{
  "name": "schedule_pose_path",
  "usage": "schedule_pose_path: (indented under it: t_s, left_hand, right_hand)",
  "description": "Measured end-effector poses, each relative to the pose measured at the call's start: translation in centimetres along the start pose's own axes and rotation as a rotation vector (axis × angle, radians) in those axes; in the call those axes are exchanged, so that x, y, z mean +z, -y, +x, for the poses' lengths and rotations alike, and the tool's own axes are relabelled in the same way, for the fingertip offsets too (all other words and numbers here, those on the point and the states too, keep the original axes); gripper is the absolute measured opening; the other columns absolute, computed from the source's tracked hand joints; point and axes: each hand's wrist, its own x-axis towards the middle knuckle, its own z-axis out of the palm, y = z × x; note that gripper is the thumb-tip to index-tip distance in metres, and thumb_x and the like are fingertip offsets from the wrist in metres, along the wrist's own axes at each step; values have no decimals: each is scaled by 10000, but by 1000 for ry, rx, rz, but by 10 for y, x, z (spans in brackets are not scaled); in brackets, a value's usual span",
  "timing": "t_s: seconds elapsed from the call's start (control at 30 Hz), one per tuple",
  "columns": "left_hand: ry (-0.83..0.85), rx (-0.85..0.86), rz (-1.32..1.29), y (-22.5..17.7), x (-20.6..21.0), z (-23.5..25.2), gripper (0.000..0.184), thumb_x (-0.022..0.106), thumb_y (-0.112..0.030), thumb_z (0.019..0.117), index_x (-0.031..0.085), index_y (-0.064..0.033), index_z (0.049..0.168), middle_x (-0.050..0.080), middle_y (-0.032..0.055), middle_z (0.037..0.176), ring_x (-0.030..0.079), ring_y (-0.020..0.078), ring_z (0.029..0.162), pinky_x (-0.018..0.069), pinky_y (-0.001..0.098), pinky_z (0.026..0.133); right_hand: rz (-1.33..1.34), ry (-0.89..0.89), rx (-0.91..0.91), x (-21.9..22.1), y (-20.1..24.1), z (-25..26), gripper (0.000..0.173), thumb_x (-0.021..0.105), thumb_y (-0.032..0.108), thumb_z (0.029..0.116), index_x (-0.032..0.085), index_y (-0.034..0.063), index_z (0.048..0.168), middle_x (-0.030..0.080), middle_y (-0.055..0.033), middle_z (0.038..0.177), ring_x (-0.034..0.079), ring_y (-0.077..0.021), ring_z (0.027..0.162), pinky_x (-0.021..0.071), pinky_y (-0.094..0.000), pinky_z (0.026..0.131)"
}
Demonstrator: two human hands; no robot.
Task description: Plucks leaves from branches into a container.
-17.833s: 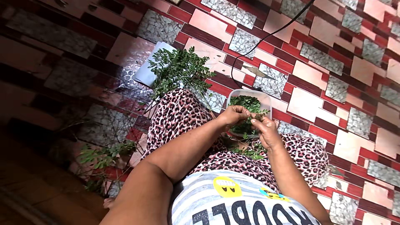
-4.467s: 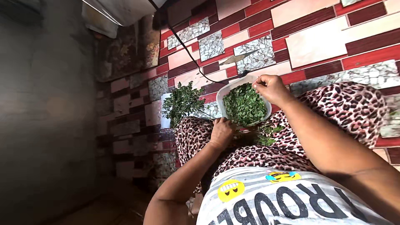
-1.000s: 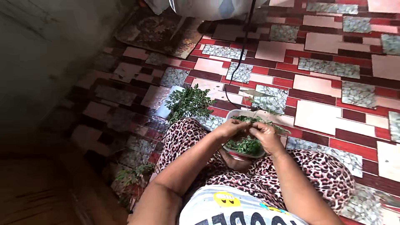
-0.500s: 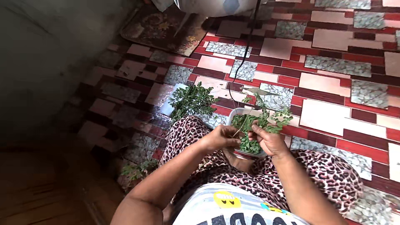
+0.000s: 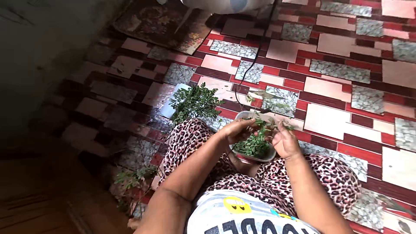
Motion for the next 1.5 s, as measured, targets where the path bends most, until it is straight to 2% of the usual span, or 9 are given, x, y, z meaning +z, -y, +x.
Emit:
schedule_pose_path:
  t_s: [0.17, 0.3, 0.5, 0.7, 0.83, 1.0, 1.17, 1.27, 1.5]
  left_hand:
    - [-136, 122, -24, 10, -1, -4, 259, 486, -179, 1069, 691, -30, 1122, 642, 8, 792, 411, 11, 498, 350, 165, 461]
    - [-222, 228, 84, 20, 6, -2, 191, 579, -158, 1044, 712, -21, 1056, 648, 5, 783, 435, 16, 532, 351, 181, 491]
    - [-180, 303, -16, 33, 9, -1, 111, 621, -61, 997, 688, 27, 1008, 653, 32, 792, 560, 51, 620, 498, 215, 609]
    - [-191, 220, -306, 32, 3, 4, 97, 573, -70, 1030, 646, -10, 1050, 600, 20, 793, 432, 31, 541, 377, 183, 506]
    - [-136, 161, -405, 28, 2, 1, 75, 601, -88, 1014, 647, -41, 977, 570, -16, 696, 434, 23, 513, 373, 171, 485]
    - [-113, 178, -346, 29, -2, 2, 110, 638, -125, 1008, 652, -44, 935, 530, -24, 657, 403, 21, 486, 337, 166, 456]
    - [-127, 220, -273, 32, -5, 4, 122, 642, -117, 999, 634, -66, 888, 462, -40, 622, 366, 26, 473, 319, 169, 447]
    - [-142, 237, -224, 34, -5, 4, 120, 655, -112, 990, 646, -61, 882, 459, -39, 618, 350, 25, 467, 306, 171, 442]
    - [-115, 226, -219, 38, -4, 3, 169, 615, -109, 1006, 608, -88, 838, 436, -49, 599, 320, 16, 451, 283, 163, 429]
  right_hand:
    - [-79, 102, 59, 10, -4, -14, 270, 409, 90, 1032, 588, 13, 1218, 691, -97, 1038, 689, -176, 846, 595, -329, 741]
    - [-97, -90, -82, 32, -4, -18, 130, 502, 1, 1030, 629, -19, 1049, 714, -82, 860, 693, -156, 721, 605, -303, 672]
    - [-179, -298, -162, 60, -4, -15, 52, 609, -24, 985, 615, -28, 1037, 686, -86, 780, 655, -146, 605, 578, -276, 557]
    - [-363, -265, -259, 67, -16, -13, 42, 628, -53, 951, 638, -21, 926, 707, -63, 759, 681, -129, 627, 598, -273, 602]
    - [-567, -157, -443, 68, -25, -16, 51, 646, -20, 927, 676, -12, 968, 708, -22, 817, 683, -89, 679, 606, -262, 644]
    - [-577, -118, -434, 66, -23, -27, 55, 636, -12, 943, 678, -18, 977, 720, -34, 804, 703, -109, 699, 615, -267, 670]
    - [-396, -89, -310, 53, -15, -33, 299, 485, 79, 936, 575, -8, 1208, 681, -67, 1054, 690, -155, 875, 600, -330, 765]
    - [-359, -137, -312, 54, -9, -31, 238, 482, 102, 988, 631, 9, 1147, 699, -58, 1052, 687, -144, 872, 595, -327, 779]
    - [-411, -171, -303, 60, -10, -21, 99, 645, -64, 923, 675, 0, 992, 701, -62, 874, 664, -135, 691, 601, -299, 662]
